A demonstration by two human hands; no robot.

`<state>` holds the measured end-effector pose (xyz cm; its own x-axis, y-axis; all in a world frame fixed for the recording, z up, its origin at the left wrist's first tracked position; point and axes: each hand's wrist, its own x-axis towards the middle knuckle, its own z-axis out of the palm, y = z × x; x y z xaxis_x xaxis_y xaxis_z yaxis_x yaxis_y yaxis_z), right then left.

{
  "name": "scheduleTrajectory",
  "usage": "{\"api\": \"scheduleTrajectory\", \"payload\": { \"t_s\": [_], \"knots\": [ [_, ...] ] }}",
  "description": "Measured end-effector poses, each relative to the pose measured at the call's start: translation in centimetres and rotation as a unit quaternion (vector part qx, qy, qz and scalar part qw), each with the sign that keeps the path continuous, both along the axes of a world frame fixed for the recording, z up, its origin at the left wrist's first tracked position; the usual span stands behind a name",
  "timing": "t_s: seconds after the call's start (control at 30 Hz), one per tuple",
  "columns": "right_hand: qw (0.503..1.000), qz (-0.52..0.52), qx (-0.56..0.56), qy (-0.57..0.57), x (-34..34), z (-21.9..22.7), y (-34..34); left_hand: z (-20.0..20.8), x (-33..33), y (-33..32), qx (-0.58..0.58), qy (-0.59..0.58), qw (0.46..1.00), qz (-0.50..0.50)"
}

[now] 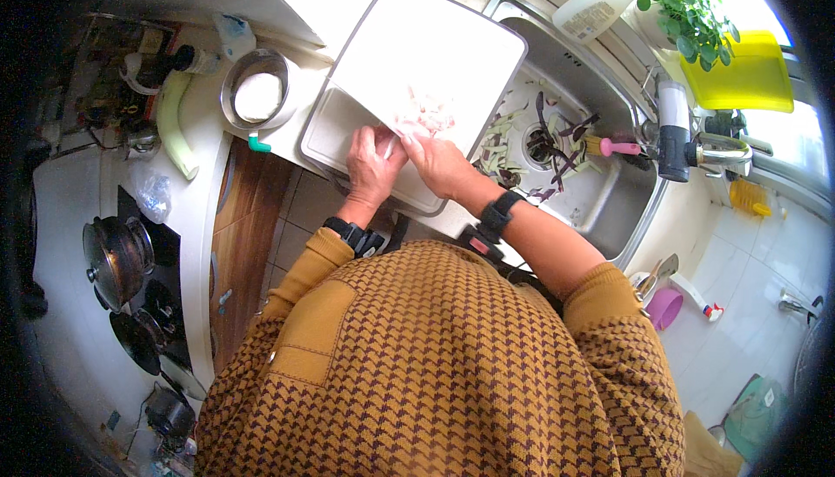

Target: The person slices raw meat on a cutting board using a knife, then places the sliced meat into a plastic bag and stores it in the refrigerator. They retrieve green onions from the refrigerator, return to the kitchen, and chop the green onions on the cutting board.

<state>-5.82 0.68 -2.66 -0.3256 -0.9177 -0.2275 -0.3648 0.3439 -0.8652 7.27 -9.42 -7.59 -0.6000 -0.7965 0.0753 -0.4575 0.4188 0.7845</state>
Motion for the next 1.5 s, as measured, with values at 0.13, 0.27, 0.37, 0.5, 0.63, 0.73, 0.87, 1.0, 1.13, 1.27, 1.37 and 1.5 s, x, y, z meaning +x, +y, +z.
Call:
{"api": "scheduleTrajectory", "payload": {
  "t_s": [0.13,0.27,0.37,0.5,0.63,0.73,0.87,1.0,1.13,1.27,1.37,1.5],
  "knots": [
    [0.999,-0.010,0.014,0.050,-0.5,-0.7,-0.5,-0.3,-0.1,0.0,-0.014,0.013,1.000,0.000],
    [0.986,-0.092,0.091,-0.104,-1.5,1.2,0.2,-0.4,0.1,0.1,-0.023,0.035,0.999,0.002],
    [0.992,-0.062,0.100,-0.055,-1.9,4.1,2.1,-0.4,0.3,0.2,-0.018,0.043,0.999,0.000],
    [0.975,-0.063,0.180,-0.110,-1.5,6.7,4.7,-0.5,0.1,0.2,-0.011,0.039,0.999,0.005],
    [0.954,-0.080,0.196,-0.215,-0.4,6.4,5.2,-0.5,0.1,0.3,0.009,0.032,0.999,0.013],
    [0.963,-0.081,0.175,-0.187,0.0,5.4,4.8,-0.4,0.1,0.2,-0.001,0.031,0.999,0.010],
    [0.977,-0.064,0.148,-0.138,-0.1,4.0,3.6,-0.3,0.0,0.2,-0.009,0.033,0.999,0.004],
    [0.986,-0.050,0.139,-0.079,-0.1,1.7,1.4,-0.4,-0.1,0.2,-0.007,0.032,0.999,0.006],
    [0.999,-0.029,0.023,0.021,1.0,-0.5,-0.5,-0.5,0.2,0.3,-0.012,0.016,1.000,0.017],
    [0.997,-0.043,0.067,-0.008,0.5,-0.1,-0.7,-0.5,0.2,0.3,-0.006,0.013,1.000,0.020],
    [0.989,-0.073,0.123,-0.039,-1.0,1.7,-0.7,-0.3,0.2,0.2,-0.008,0.031,0.999,0.017],
    [0.992,-0.048,0.107,-0.045,-1.6,5.0,2.0,-0.2,0.3,0.3,0.007,0.046,0.999,0.022]
  ]
}}
